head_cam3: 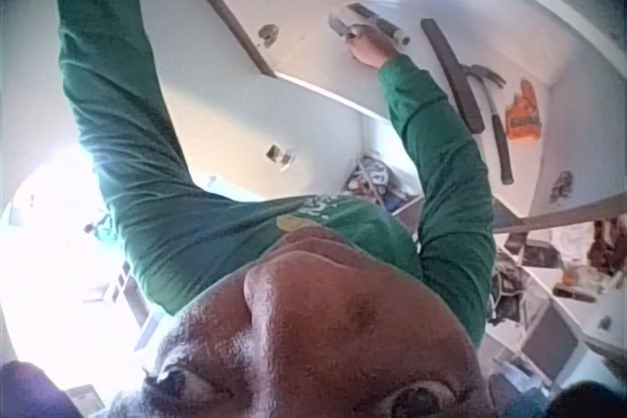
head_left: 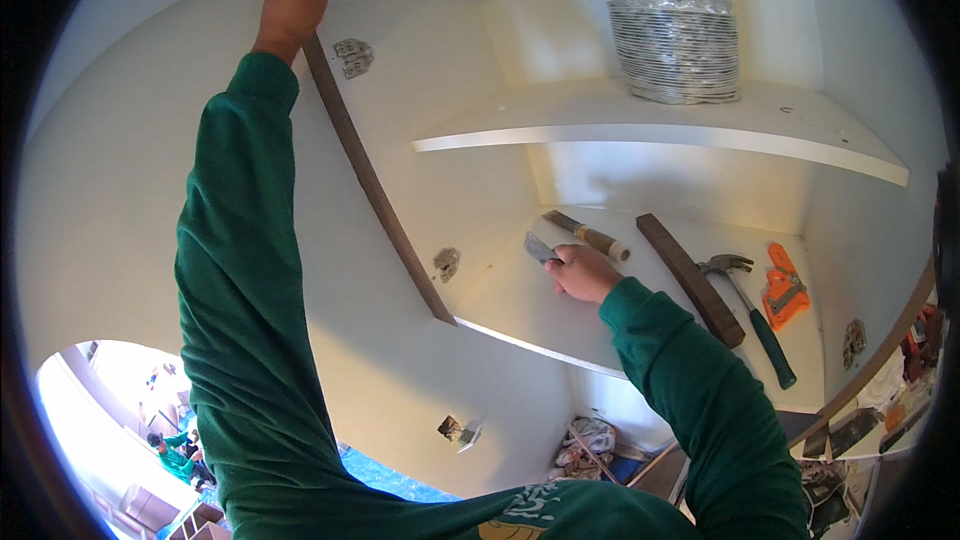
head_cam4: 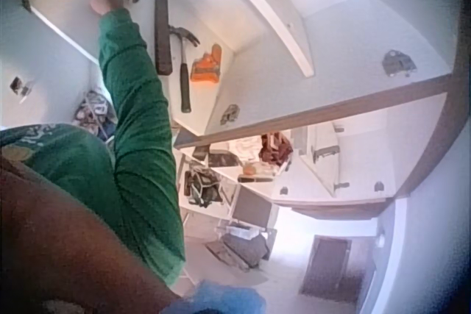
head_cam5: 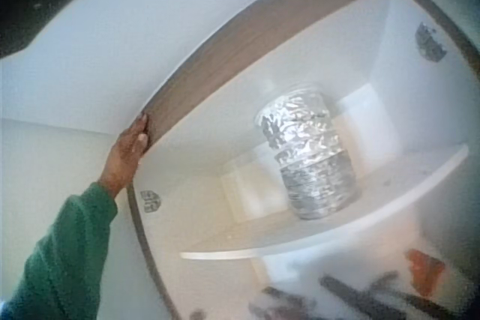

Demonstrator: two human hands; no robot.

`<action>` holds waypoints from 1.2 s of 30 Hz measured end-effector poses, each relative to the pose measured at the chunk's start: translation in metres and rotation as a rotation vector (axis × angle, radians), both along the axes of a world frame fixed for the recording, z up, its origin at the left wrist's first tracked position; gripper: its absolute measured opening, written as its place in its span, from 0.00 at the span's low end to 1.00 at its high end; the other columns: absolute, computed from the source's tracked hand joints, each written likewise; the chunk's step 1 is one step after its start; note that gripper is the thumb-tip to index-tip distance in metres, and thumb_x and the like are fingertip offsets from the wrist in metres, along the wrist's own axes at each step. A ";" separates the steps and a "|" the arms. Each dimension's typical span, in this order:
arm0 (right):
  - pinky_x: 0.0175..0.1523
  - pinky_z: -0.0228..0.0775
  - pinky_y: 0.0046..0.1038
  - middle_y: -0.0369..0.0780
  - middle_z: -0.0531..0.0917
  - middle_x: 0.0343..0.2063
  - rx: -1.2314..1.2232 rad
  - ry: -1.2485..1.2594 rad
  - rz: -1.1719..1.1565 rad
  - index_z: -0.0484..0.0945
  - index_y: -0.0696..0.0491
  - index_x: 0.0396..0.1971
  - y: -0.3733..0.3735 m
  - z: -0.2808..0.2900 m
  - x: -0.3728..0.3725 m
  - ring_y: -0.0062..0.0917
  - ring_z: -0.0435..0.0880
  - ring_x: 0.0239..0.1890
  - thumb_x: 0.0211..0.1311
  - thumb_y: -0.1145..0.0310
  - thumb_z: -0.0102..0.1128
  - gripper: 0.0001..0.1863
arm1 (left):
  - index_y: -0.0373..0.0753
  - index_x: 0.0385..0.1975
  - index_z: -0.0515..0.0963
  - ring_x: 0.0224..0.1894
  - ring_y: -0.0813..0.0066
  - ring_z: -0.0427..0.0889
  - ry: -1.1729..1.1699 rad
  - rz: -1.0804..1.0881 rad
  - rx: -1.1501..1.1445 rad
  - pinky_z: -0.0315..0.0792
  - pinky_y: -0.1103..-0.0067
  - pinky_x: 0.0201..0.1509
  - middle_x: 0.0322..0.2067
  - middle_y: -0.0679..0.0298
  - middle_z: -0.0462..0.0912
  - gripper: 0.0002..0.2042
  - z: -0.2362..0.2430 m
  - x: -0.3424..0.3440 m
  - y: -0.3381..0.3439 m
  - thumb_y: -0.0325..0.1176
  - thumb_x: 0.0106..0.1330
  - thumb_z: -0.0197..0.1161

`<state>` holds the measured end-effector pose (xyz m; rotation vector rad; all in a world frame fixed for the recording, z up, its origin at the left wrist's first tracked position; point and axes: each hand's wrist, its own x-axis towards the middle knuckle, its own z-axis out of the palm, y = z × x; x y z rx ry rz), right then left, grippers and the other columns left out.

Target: The person fits a wooden trim strip along the inner edge of a white cabinet, using a utility knife to trim and adjust the piece. They repeatedly align, cut, and reposition the trim to achieve a flush fit.

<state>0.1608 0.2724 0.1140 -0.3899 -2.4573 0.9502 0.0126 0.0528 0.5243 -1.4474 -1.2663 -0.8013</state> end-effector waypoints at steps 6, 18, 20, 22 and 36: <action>0.39 0.75 0.40 0.48 0.83 0.21 0.046 0.040 0.007 0.77 0.62 0.30 0.012 -0.005 -0.002 0.39 0.85 0.26 0.67 0.61 0.51 0.17 | 0.32 0.69 0.58 0.72 0.54 0.57 0.064 0.046 -0.007 0.47 0.69 0.76 0.68 0.45 0.61 0.32 0.010 -0.018 -0.005 0.50 0.74 0.48; 0.35 0.72 0.37 0.41 0.83 0.19 0.151 0.033 -0.059 0.76 0.59 0.27 0.012 -0.012 -0.010 0.34 0.83 0.25 0.68 0.60 0.51 0.17 | 0.49 0.69 0.64 0.69 0.53 0.62 -0.024 0.159 0.112 0.59 0.67 0.70 0.65 0.48 0.63 0.34 0.032 -0.079 -0.013 0.62 0.68 0.53; 0.37 0.73 0.38 0.42 0.83 0.19 0.197 0.053 -0.076 0.76 0.59 0.28 0.010 -0.014 -0.011 0.35 0.83 0.26 0.68 0.60 0.51 0.17 | 0.48 0.70 0.64 0.68 0.50 0.63 -0.042 0.185 0.112 0.59 0.66 0.70 0.64 0.45 0.63 0.36 0.030 -0.075 -0.011 0.63 0.67 0.52; 0.39 0.73 0.39 0.43 0.83 0.19 0.203 0.053 -0.082 0.77 0.59 0.29 0.009 -0.015 -0.012 0.37 0.84 0.27 0.68 0.59 0.51 0.17 | 0.45 0.70 0.62 0.67 0.46 0.64 -0.046 0.188 0.124 0.59 0.65 0.70 0.63 0.41 0.64 0.38 0.026 -0.074 -0.011 0.64 0.66 0.51; 0.48 0.72 0.46 0.56 0.82 0.33 0.204 0.017 -0.076 0.78 0.62 0.35 0.002 -0.014 -0.019 0.51 0.81 0.41 0.67 0.57 0.52 0.20 | 0.35 0.65 0.65 0.65 0.49 0.67 -0.019 0.316 0.558 0.58 0.66 0.70 0.61 0.38 0.68 0.28 0.043 0.039 0.097 0.52 0.77 0.39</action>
